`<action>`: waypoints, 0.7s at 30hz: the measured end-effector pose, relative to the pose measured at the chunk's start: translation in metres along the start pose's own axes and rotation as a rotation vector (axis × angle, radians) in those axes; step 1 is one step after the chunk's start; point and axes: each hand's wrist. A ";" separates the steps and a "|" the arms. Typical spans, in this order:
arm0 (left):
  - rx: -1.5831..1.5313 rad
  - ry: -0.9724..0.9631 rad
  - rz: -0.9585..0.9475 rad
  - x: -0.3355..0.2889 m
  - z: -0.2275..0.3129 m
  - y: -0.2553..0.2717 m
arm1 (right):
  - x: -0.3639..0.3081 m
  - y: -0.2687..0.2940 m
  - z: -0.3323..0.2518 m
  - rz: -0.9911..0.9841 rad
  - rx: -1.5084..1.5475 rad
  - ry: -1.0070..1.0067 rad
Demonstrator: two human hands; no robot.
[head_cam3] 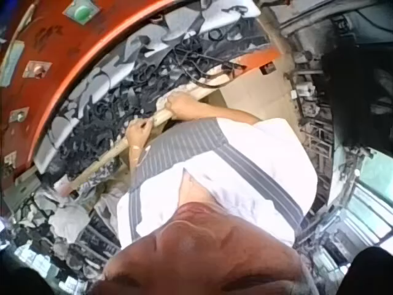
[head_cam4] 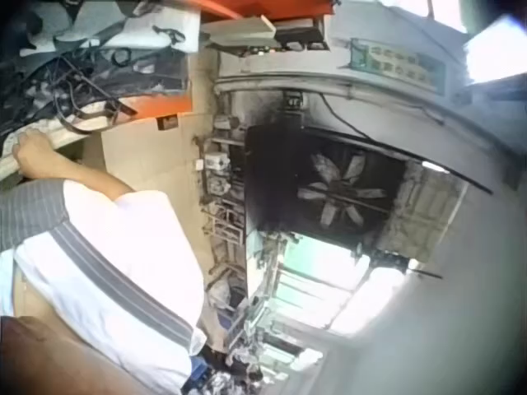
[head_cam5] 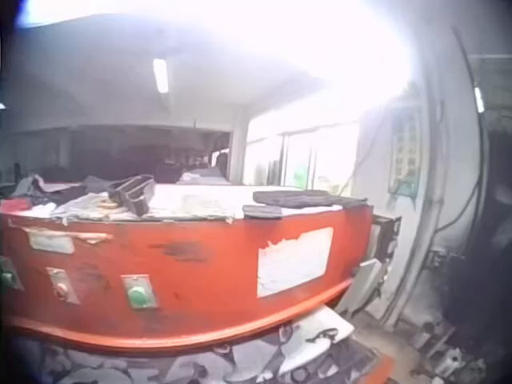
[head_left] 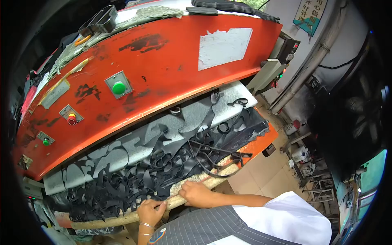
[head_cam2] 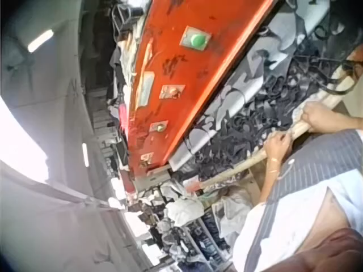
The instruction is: Cutting black material using metal molds and a hydraulic press in a shoe factory.
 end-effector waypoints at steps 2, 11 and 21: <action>0.021 0.012 -0.034 0.008 -0.001 -0.003 | 0.002 0.005 0.013 -0.108 0.091 0.155; -0.258 -0.065 -0.084 0.177 0.029 -0.057 | 0.166 0.077 0.171 0.350 -0.379 0.332; 0.302 -0.187 -0.060 0.247 -0.005 -0.186 | 0.209 0.039 0.260 0.152 -0.133 0.628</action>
Point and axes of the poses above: each hand's wrist, its own x-axis towards the middle knuckle, its own y-axis out of the back of the hand, z = x × y, and after that the axes turned 12 degrees about z, right-handed
